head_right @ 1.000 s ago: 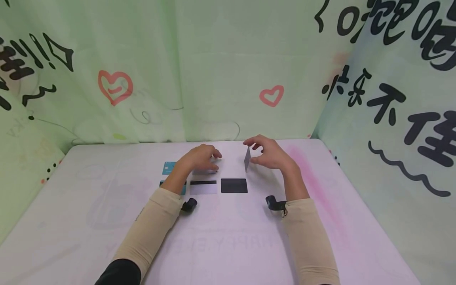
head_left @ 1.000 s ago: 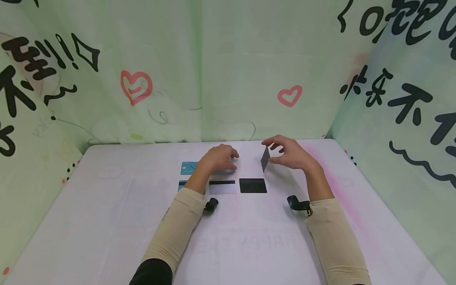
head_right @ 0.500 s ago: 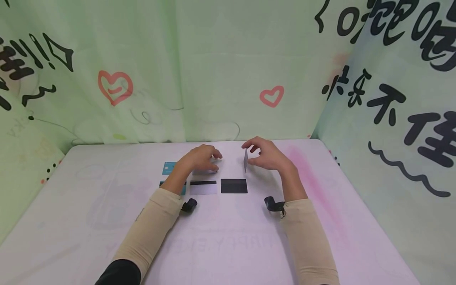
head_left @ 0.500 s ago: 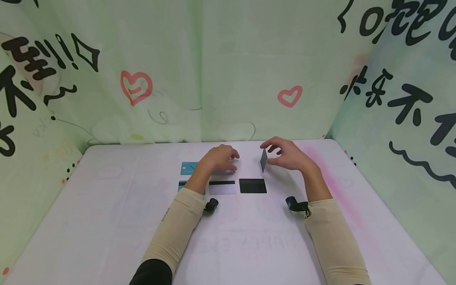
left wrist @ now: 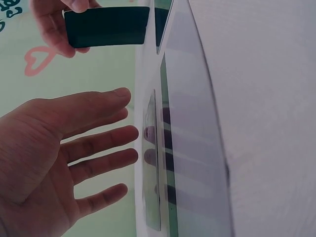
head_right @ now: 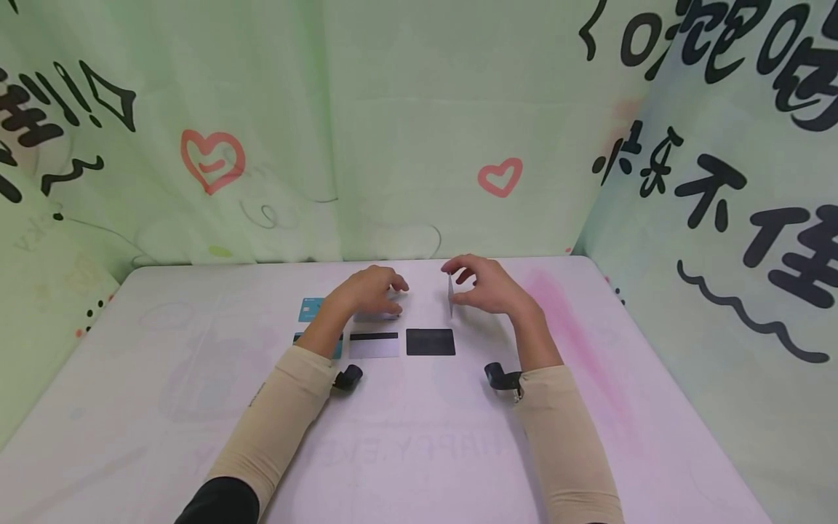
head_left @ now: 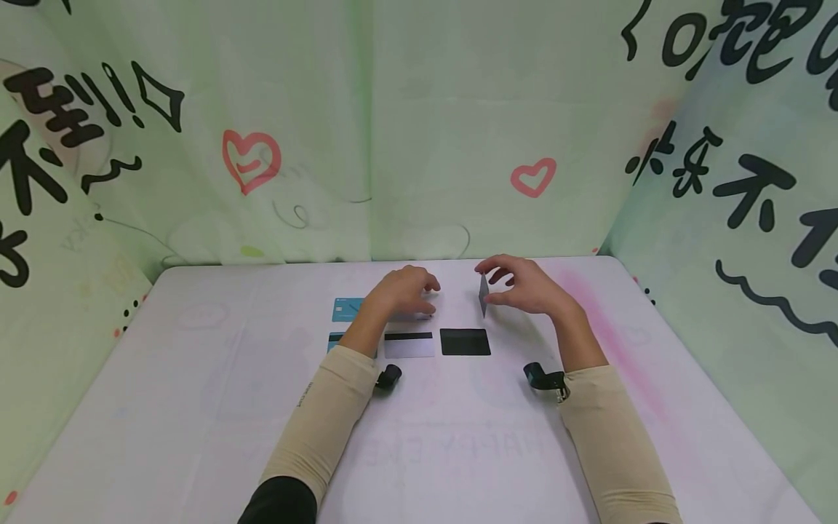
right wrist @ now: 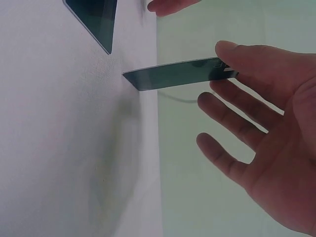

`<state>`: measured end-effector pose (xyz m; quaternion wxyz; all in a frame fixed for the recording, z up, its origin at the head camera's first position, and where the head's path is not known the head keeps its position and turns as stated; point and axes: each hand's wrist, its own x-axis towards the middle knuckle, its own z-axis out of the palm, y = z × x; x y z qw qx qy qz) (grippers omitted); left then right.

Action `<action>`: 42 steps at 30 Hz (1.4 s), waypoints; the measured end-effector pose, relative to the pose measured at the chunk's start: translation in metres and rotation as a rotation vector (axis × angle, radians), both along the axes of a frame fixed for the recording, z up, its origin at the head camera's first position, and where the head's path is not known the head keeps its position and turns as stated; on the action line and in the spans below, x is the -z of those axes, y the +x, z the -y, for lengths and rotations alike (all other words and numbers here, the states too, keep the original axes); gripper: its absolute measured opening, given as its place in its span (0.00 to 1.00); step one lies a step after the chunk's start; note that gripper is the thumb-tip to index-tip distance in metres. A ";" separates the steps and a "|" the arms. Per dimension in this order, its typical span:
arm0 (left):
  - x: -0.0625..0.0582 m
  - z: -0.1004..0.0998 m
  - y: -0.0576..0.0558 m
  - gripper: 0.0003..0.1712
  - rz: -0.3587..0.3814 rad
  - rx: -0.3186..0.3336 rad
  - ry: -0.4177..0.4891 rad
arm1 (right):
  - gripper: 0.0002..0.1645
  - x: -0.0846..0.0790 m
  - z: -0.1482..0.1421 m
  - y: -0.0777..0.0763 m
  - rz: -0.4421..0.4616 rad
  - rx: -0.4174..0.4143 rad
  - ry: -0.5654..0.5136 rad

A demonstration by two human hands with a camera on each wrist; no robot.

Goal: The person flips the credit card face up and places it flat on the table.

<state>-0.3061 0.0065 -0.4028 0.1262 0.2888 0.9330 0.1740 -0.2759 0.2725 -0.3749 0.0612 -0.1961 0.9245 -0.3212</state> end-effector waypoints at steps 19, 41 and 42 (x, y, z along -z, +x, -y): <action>0.000 0.000 0.002 0.26 0.000 0.002 -0.004 | 0.36 0.006 -0.001 -0.001 0.022 0.002 0.015; -0.001 -0.001 0.003 0.27 0.002 -0.019 0.011 | 0.36 0.013 0.001 -0.004 0.049 -0.002 0.020; -0.002 -0.001 0.003 0.27 0.001 -0.019 0.010 | 0.36 0.014 0.001 -0.005 0.048 -0.005 0.020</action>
